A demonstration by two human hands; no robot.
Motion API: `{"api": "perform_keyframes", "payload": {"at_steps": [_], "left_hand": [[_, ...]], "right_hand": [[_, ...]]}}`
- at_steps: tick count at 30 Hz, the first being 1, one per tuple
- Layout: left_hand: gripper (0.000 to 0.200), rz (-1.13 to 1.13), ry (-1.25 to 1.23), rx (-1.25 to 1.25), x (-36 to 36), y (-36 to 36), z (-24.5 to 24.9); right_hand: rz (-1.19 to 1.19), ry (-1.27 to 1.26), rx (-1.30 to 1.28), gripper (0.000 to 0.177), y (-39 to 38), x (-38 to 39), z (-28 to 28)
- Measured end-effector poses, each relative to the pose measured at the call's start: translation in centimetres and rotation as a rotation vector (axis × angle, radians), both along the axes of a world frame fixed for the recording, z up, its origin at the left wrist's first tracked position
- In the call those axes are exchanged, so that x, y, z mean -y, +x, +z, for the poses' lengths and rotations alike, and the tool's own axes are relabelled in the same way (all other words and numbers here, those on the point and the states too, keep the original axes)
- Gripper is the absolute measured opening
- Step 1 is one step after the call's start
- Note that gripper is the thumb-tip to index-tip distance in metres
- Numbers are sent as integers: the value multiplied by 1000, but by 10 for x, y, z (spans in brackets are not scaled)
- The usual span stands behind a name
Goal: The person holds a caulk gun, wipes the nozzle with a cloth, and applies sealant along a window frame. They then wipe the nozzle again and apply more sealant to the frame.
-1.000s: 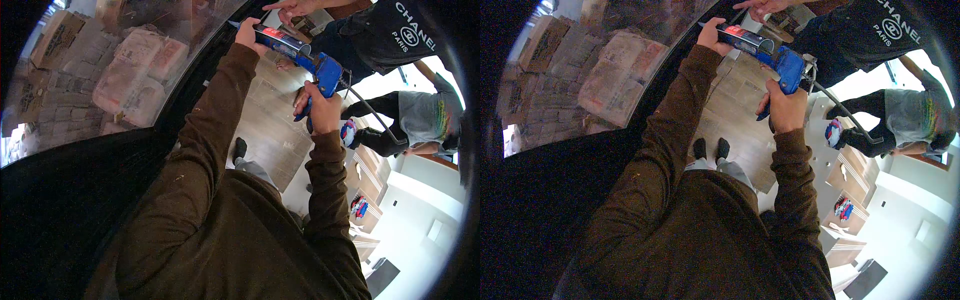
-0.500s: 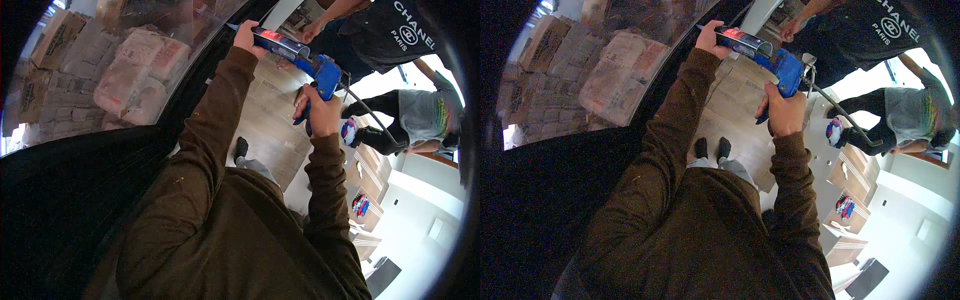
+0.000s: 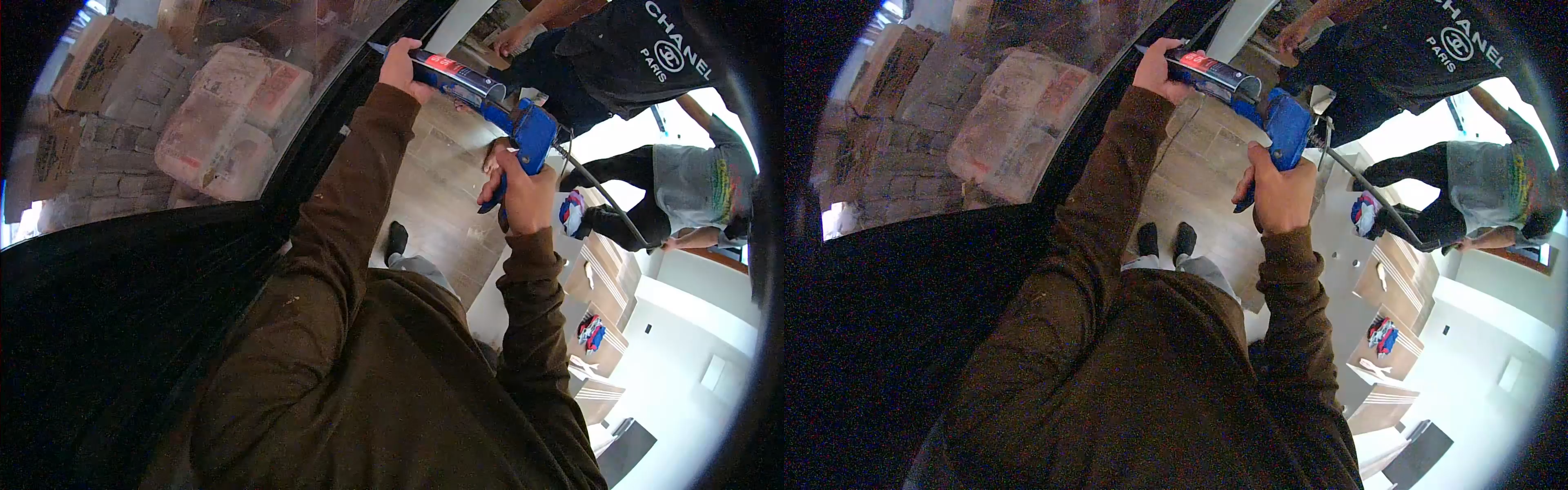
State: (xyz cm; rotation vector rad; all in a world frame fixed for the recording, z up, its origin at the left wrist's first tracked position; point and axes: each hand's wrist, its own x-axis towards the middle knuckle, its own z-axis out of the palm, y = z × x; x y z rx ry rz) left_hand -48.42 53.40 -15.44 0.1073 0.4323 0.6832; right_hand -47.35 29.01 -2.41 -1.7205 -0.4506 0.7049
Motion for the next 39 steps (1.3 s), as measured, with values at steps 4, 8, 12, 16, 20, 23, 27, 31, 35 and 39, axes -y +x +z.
{"api": "perform_keyframes", "payload": {"at_steps": [4,8,12,16,20,23,27,31,35,39], "left_hand": [[28,-4,-48,-39,10,-12,17],[24,-71,-106,46,3,-14,3],[26,-41,-63,15,8,-18,0],[27,-52,-86,35,10,-23,1],[27,-13,-78,55,15,-27,3],[31,18,-64,12,22,-29,5],[27,-10,-84,50,23,-34,4],[28,-4,-119,40,25,-37,3],[29,0,-143,48,29,-43,4],[32,27,-187,41,32,-46,5]], "right_hand": [[-1,-14,-4,24,-4,4,-1],[20,-20,-7,22,-7,6,1],[-15,-37,-19,23,-15,9,4],[-7,-35,-26,26,-19,12,4],[5,-66,-16,23,-20,15,5],[-4,-75,-21,25,-23,16,8],[5,-88,-23,26,-23,22,8],[1,-80,-55,26,-23,26,6],[-7,-78,-47,28,-26,27,7],[-4,-58,-48,27,-31,30,6]]}}
